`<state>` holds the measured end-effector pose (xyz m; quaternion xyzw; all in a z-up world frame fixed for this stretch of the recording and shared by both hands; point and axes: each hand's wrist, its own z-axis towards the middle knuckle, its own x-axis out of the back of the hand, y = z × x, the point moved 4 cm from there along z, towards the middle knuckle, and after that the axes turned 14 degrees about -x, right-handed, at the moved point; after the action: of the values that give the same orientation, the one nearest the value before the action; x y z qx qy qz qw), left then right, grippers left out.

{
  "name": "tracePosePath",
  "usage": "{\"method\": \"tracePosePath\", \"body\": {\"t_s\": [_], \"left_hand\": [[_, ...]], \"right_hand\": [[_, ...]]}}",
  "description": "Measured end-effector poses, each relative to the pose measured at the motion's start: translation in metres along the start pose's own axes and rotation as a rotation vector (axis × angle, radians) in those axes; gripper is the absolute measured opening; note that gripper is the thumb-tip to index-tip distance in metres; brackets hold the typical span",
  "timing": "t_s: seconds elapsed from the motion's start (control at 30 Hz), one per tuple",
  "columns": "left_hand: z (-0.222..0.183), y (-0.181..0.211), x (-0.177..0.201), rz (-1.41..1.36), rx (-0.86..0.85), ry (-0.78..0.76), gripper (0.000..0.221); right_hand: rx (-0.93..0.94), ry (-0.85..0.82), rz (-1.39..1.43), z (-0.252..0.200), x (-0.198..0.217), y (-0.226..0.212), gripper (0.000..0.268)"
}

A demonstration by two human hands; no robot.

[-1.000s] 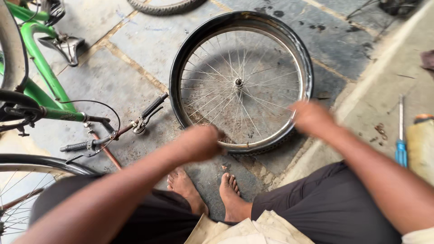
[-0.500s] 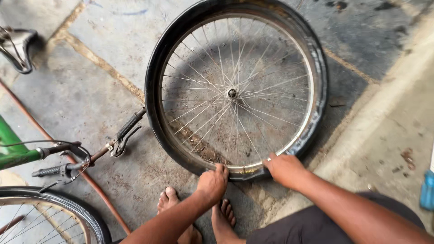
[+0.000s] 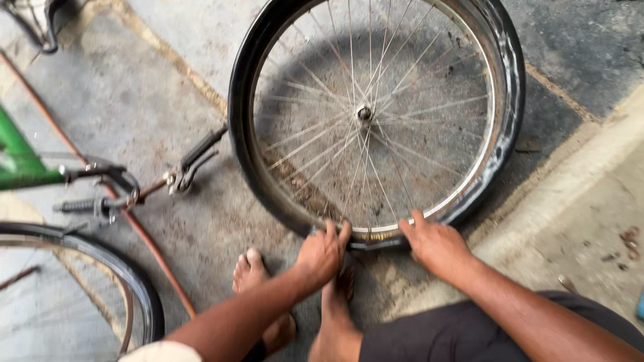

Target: The person removes a bicycle tire from a rim, wipes the inner rim surface with a cloth, and then uses a screwdriver to pry and reseat the tire onto the wheel.

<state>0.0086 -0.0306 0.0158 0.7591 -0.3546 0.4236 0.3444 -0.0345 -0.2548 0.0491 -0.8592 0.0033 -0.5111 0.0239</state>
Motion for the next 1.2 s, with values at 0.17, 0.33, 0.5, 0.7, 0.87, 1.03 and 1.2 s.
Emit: {"method": "tracePosePath", "body": {"t_s": [0.17, 0.33, 0.5, 0.7, 0.87, 1.03, 1.2], "left_hand": [[-0.007, 0.015, 0.020, -0.354, 0.194, 0.039, 0.028], [-0.022, 0.022, 0.010, -0.324, 0.123, 0.285, 0.022], [-0.035, 0.027, 0.015, -0.519, 0.152, 0.590, 0.060], [-0.012, 0.019, -0.016, -0.165, 0.040, 0.469, 0.071], [-0.009, 0.000, -0.034, -0.131, -0.054, 0.546, 0.060], [0.001, -0.012, -0.029, -0.049, -0.114, 0.522, 0.057], [0.006, -0.016, -0.022, -0.101, -0.070, 0.477, 0.053]], "right_hand": [[0.071, 0.146, 0.110, -0.015, -0.003, -0.002, 0.064], [-0.090, 0.030, 0.061, -0.005, -0.024, -0.002, 0.040], [-0.266, 0.033, 0.108, 0.001, -0.043, 0.011, 0.030], [-0.077, 0.181, -0.117, 0.004, -0.036, 0.001, 0.057], [-0.044, 0.087, -0.112, -0.006, -0.024, -0.006, 0.074], [-0.004, 0.180, -0.184, 0.006, -0.037, -0.001, 0.058], [0.041, 0.302, -0.253, 0.009, -0.046, 0.002, 0.039]]}}
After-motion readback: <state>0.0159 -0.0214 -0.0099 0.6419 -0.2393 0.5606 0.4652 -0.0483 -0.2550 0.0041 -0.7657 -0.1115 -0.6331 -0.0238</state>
